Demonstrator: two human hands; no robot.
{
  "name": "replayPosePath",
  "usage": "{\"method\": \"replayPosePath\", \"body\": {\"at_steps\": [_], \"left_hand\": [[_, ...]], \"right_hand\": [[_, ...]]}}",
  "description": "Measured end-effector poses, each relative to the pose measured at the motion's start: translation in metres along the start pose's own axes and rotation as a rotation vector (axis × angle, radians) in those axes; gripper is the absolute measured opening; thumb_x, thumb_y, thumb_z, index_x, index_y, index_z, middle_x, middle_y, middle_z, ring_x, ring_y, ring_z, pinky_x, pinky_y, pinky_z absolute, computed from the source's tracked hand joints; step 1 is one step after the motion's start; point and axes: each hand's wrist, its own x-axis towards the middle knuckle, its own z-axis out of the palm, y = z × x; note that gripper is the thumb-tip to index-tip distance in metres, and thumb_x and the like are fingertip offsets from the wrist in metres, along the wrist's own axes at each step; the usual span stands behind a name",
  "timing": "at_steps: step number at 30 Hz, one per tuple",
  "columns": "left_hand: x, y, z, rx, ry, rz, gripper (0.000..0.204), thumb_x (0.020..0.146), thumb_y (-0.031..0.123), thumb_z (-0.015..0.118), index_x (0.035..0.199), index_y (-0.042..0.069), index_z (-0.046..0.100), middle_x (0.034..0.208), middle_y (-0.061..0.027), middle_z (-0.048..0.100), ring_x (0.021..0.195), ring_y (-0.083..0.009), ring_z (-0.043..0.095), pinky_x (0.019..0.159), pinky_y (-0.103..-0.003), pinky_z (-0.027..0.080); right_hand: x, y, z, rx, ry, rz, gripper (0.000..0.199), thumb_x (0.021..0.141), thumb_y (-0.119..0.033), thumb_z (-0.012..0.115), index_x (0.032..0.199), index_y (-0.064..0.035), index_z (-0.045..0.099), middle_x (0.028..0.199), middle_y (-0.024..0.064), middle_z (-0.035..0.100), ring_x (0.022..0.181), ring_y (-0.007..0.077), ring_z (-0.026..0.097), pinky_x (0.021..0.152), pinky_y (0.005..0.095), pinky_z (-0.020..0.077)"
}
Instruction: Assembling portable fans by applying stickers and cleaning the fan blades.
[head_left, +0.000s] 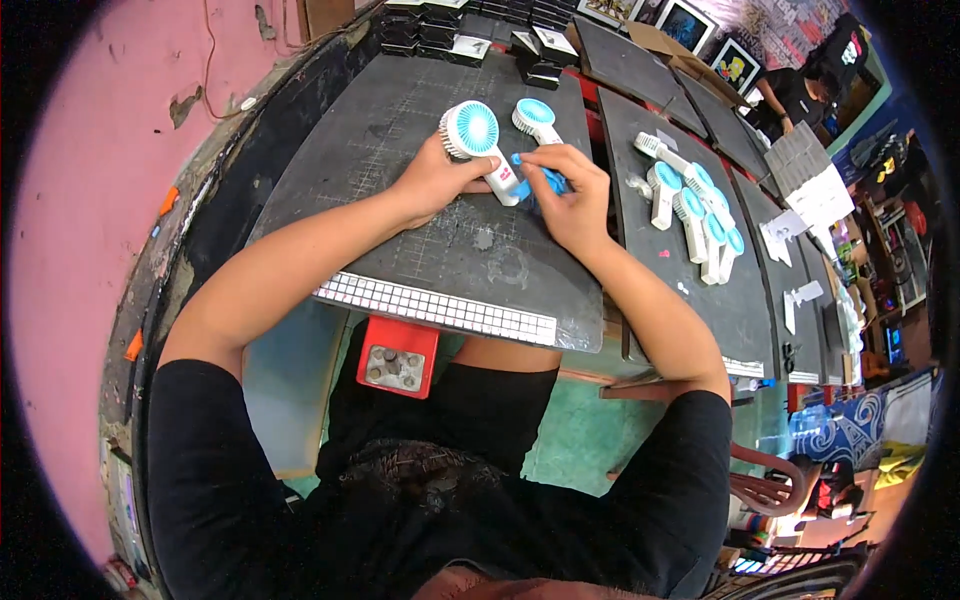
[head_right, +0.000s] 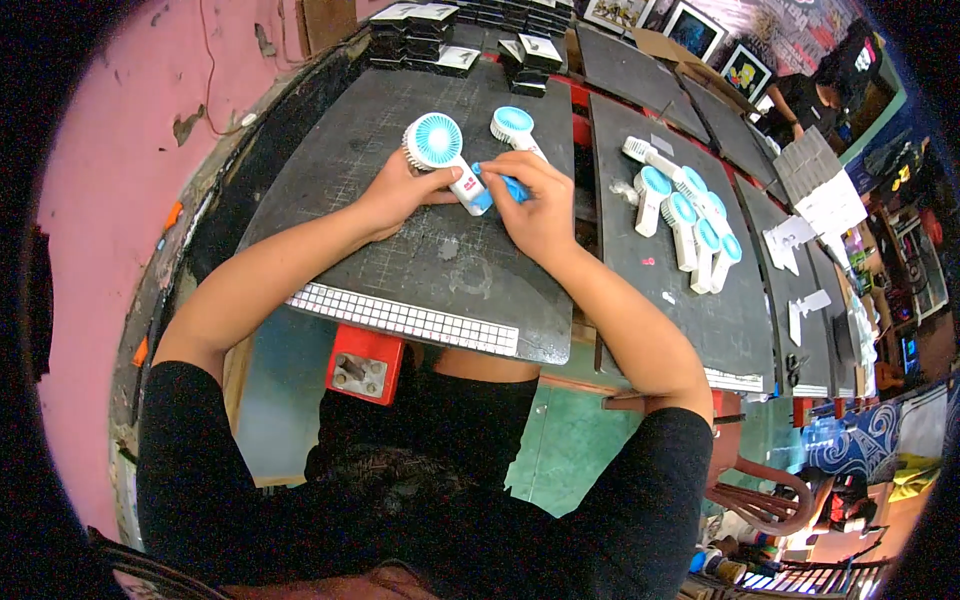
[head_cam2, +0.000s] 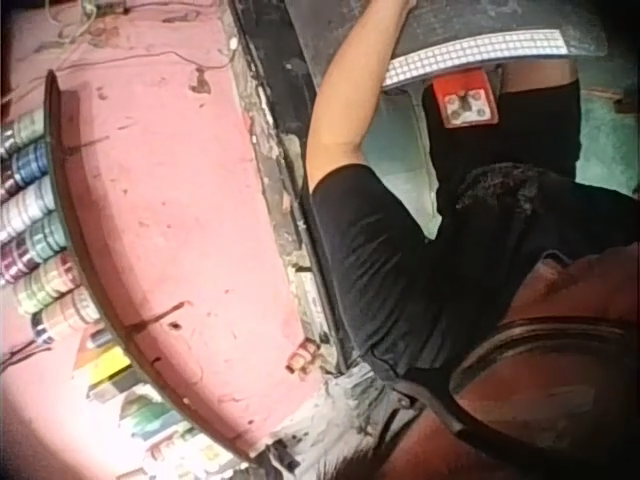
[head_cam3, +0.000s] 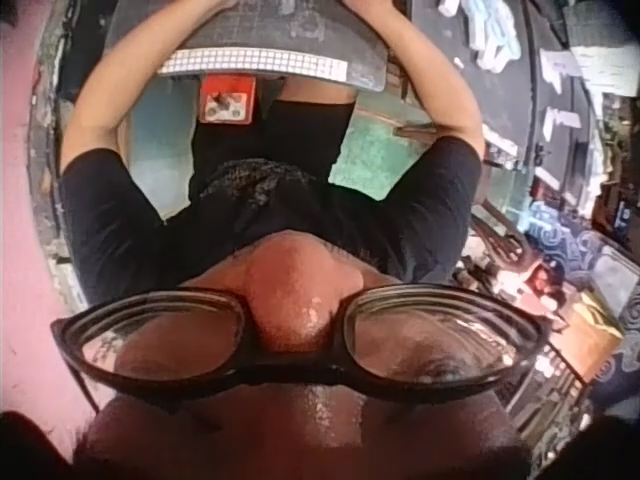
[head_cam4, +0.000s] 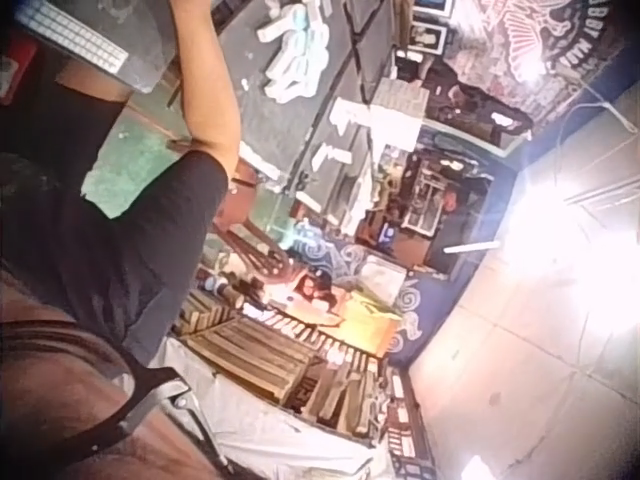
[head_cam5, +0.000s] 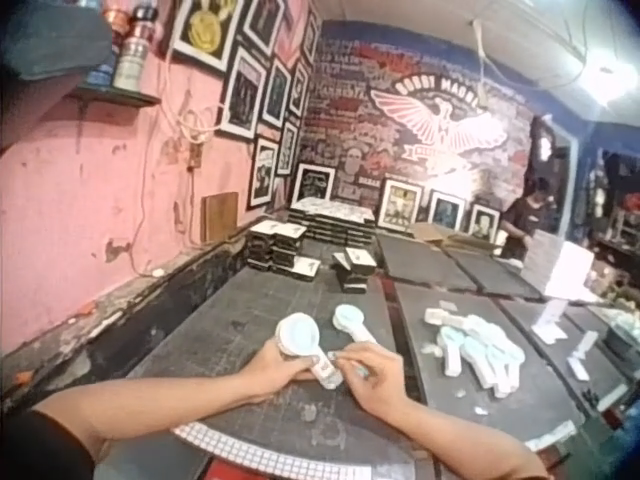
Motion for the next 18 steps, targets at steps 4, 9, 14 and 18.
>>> {"method": "replayPosePath", "body": {"at_steps": [4,9,14,18], "left_hand": [[0.004,-0.003,-0.002,0.017,-0.035,-0.022,0.038,0.092,0.008,0.071,0.124,0.0,0.053,0.119,-0.0121,0.064,0.109,-0.0236,0.067,0.089,-0.038,0.062],[0.003,0.004,0.001,0.015,0.024,-0.065,0.032,0.094,0.003,0.068,0.122,-0.003,0.054,0.119,-0.0137,0.063,0.108,-0.0241,0.067,0.09,-0.037,0.063],[0.004,0.002,0.0,0.07,0.066,-0.1,0.031,0.094,0.003,0.068,0.122,-0.003,0.055,0.119,-0.0134,0.064,0.107,-0.0222,0.067,0.088,-0.036,0.063],[0.004,0.003,-0.004,0.068,0.058,-0.124,0.029,0.094,0.005,0.068,0.121,-0.003,0.058,0.116,-0.0127,0.067,0.105,-0.0208,0.068,0.088,-0.035,0.062]], "right_hand": [[-0.002,0.003,-0.002,0.03,-0.239,0.051,0.014,0.082,0.003,0.074,0.096,0.0,0.072,0.095,0.0136,0.069,0.086,0.0304,0.07,0.075,0.0366,0.0556],[0.0,0.01,0.001,0.04,-0.214,0.115,0.014,0.081,0.004,0.074,0.094,0.0,0.071,0.096,0.0135,0.069,0.086,0.0303,0.069,0.075,0.0364,0.0558],[0.0,0.015,0.0,0.015,-0.285,0.029,0.02,0.078,0.007,0.073,0.095,-0.0024,0.07,0.099,0.0137,0.067,0.088,0.0303,0.067,0.075,0.0378,0.0547],[0.002,0.016,0.003,0.006,-0.299,0.04,0.02,0.077,0.006,0.074,0.094,-0.0026,0.069,0.098,0.0122,0.067,0.088,0.0297,0.066,0.074,0.0378,0.0541]]}}
